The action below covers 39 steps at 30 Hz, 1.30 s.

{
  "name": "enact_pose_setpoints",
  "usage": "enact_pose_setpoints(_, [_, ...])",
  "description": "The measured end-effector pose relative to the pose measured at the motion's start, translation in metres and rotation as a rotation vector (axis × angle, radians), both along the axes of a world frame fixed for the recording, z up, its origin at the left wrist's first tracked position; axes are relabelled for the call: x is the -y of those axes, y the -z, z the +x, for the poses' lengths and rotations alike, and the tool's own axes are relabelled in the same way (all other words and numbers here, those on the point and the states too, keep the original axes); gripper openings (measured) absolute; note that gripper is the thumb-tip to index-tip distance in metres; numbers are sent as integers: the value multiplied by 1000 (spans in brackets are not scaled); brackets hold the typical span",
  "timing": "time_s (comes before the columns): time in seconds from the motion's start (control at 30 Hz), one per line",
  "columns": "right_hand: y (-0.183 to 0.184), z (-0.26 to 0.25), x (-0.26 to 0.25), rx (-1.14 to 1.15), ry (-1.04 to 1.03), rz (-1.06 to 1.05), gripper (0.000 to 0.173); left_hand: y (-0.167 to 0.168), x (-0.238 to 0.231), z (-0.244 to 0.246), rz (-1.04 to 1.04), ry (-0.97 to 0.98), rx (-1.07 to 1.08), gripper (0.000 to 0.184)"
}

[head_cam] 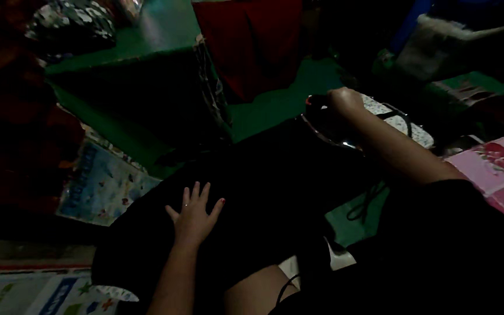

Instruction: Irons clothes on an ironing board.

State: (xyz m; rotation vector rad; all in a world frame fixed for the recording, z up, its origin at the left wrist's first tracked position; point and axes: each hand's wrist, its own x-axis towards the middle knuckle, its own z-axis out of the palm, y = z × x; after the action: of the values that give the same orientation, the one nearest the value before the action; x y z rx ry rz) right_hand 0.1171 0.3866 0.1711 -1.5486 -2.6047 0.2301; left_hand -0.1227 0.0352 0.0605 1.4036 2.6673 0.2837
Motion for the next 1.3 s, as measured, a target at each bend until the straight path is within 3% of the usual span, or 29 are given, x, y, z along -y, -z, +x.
enact_pose_setpoints(0.07, [0,-14,-24,30,94,21,42,-2,0,2,2,-3,20,75])
enact_pose_setpoints(0.17, [-8,-31,-31,36,211,-21,40,-1,3,3,9,-17,38,75])
enact_pose_setpoints(0.33, [-10,-12,-21,21,151,-83,36,7,11,4,42,-51,9,78])
enact_pose_setpoints(0.53, [-8,36,45,101,161,-125,43,7,18,14,40,-46,-12,80])
enact_pose_setpoints(0.73, [-6,47,95,131,39,-145,30,8,19,13,66,-46,-15,81])
enact_pose_setpoints(0.93, [-12,10,63,55,126,-135,41,4,9,4,36,-77,3,79])
enact_pose_setpoints(1.07, [-9,-25,31,0,181,-100,39,4,5,-7,11,-127,24,81])
enact_pose_setpoints(1.3, [-1,-51,-16,-26,-24,-52,44,5,10,-13,0,-197,45,83])
